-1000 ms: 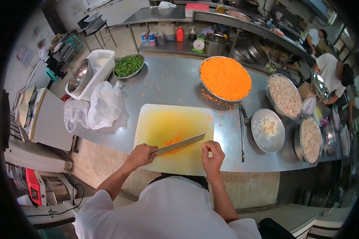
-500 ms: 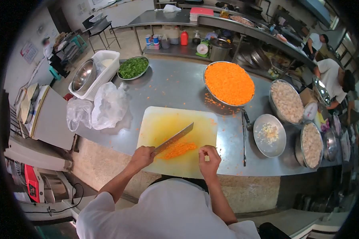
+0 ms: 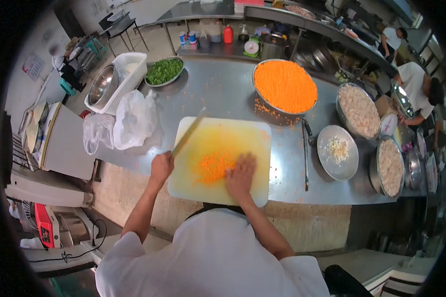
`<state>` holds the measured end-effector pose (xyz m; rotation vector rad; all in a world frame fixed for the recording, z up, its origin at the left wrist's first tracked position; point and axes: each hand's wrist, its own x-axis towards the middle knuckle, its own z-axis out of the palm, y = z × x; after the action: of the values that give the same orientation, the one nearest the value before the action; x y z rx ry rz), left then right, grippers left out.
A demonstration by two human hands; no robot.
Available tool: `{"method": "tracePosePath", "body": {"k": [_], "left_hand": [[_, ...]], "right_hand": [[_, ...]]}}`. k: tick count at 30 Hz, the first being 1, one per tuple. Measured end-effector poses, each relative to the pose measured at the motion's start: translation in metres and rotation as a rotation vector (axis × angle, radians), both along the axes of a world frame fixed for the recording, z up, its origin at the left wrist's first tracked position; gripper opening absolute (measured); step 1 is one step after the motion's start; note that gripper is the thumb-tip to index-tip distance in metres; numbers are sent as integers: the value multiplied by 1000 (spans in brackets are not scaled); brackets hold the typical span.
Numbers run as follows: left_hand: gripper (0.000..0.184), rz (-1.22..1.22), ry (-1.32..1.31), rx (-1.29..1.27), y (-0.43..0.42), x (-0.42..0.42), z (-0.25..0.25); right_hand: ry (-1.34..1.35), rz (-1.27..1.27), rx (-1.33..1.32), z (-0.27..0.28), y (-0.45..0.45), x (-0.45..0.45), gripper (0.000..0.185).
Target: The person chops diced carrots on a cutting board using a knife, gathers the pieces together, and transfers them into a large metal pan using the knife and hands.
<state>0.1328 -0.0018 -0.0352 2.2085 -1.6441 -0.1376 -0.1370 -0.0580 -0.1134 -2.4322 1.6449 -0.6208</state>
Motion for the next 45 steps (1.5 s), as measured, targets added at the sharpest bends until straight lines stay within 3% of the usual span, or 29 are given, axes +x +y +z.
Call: {"method": "tracePosePath", "body": {"k": [4,6,9,13,15,16,18,22,25,27,30,33,36,42,45], "left_hand": [[11,-5,-50,-7,-2,-19,-33],[9,-79,-110,41,13,-62,-30],[13,-142,23,141,33,-95,-19],[20,-138,159,23,53,-66,5],[24,80,170,31,62,-45,4],[24,70,165,38,65,-43,-1],[23,159,127,3,70,-42,-14],[22,121,147,72,64,-102,-13],[20,5,274,85,53,-118,13],[23,-43,336,135,48,-120,37],[27,-82,380,-24,51,-129,17],[29,-103,339,24,28,-131,-5],[28,-34,406,107,24,-128,36],[27,-91,264,-104,24,-116,-13],[25,2,345,69,29,-121,28]], "right_hand": [[-265,217,3,5,12,32,54],[-577,349,163,14,13,37,48],[-721,309,103,38,5,18,39],[-680,218,54,28,-41,4,34],[-597,221,-50,22,-61,7,31],[-602,209,-47,19,-62,9,31],[-425,420,70,12,-61,15,28],[-412,621,228,26,-20,12,26],[-631,497,261,34,-4,2,23],[-730,351,81,50,-7,-12,19],[-786,270,27,63,-10,-26,19],[-783,241,1,68,-8,-28,19],[-784,236,-49,78,0,-30,25],[-816,197,55,56,3,-39,36],[-822,213,64,54,4,-40,32]]}}
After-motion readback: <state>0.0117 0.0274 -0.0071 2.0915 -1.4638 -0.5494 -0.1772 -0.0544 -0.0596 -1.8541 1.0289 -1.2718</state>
